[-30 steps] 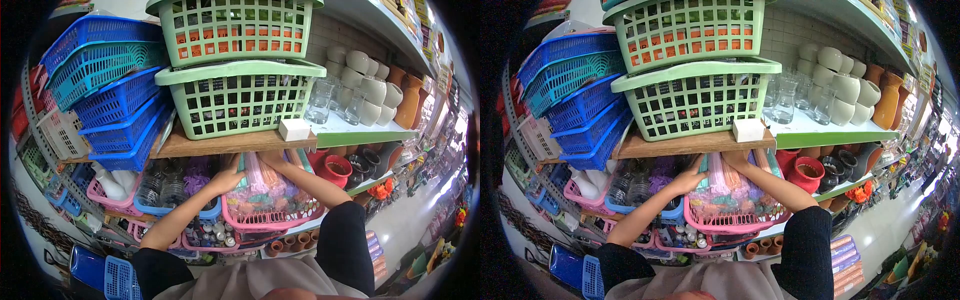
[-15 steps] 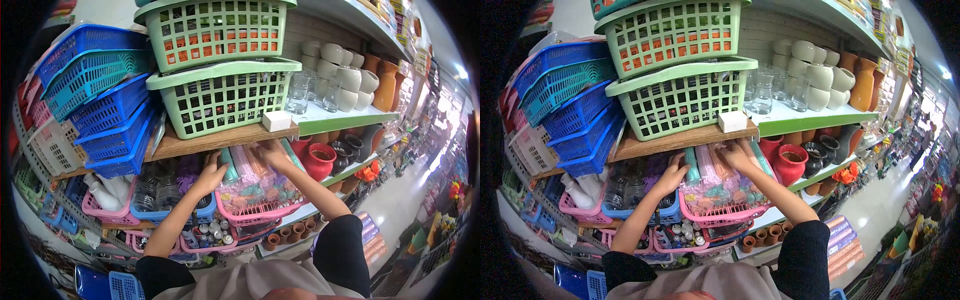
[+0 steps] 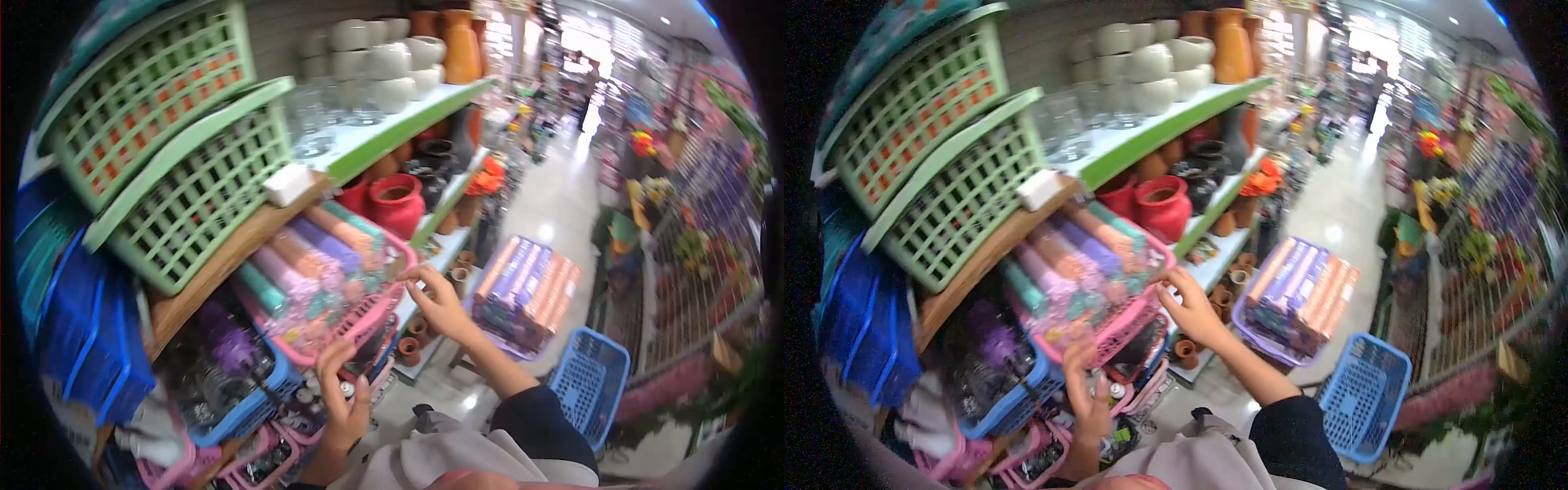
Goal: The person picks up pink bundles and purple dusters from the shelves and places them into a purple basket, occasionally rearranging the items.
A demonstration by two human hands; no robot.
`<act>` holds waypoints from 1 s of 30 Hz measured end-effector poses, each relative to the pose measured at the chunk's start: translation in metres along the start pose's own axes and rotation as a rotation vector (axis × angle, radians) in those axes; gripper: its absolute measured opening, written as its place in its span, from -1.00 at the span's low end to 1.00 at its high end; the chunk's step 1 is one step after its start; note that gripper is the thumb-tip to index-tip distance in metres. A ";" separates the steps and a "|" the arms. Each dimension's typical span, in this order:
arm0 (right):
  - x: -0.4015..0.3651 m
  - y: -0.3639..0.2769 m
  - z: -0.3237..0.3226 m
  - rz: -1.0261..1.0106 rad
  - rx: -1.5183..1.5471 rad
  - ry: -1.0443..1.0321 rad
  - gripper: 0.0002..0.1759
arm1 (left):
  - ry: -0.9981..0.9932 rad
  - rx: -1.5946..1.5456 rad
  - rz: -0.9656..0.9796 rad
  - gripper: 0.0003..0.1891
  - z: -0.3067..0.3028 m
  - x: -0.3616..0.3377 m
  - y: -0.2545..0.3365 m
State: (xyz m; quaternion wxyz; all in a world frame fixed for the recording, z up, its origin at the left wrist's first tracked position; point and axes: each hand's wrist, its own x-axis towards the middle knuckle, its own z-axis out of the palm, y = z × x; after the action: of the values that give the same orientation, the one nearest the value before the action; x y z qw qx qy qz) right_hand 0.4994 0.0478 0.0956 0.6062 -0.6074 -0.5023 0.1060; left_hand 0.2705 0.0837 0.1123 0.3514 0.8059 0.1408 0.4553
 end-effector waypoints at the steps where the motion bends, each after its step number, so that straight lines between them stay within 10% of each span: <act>1: -0.017 0.011 -0.007 0.071 -0.007 0.066 -0.78 | 0.004 -0.214 0.004 -0.67 0.020 -0.010 -0.015; 19: -0.233 0.202 -0.187 0.731 -0.326 1.025 -0.85 | -0.741 -0.593 -0.510 -0.85 0.308 -0.057 -0.130; 30: -0.191 0.287 -0.261 1.021 -0.882 0.934 -0.22 | -0.972 -0.255 0.081 -0.75 0.491 -0.001 -0.124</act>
State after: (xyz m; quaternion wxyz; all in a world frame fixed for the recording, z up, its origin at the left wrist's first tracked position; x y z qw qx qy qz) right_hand 0.7393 -0.1889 -0.1745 0.3355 -0.9253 0.1446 -0.1021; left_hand 0.6904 -0.0440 -0.1407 0.4539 0.8803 -0.1270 0.0541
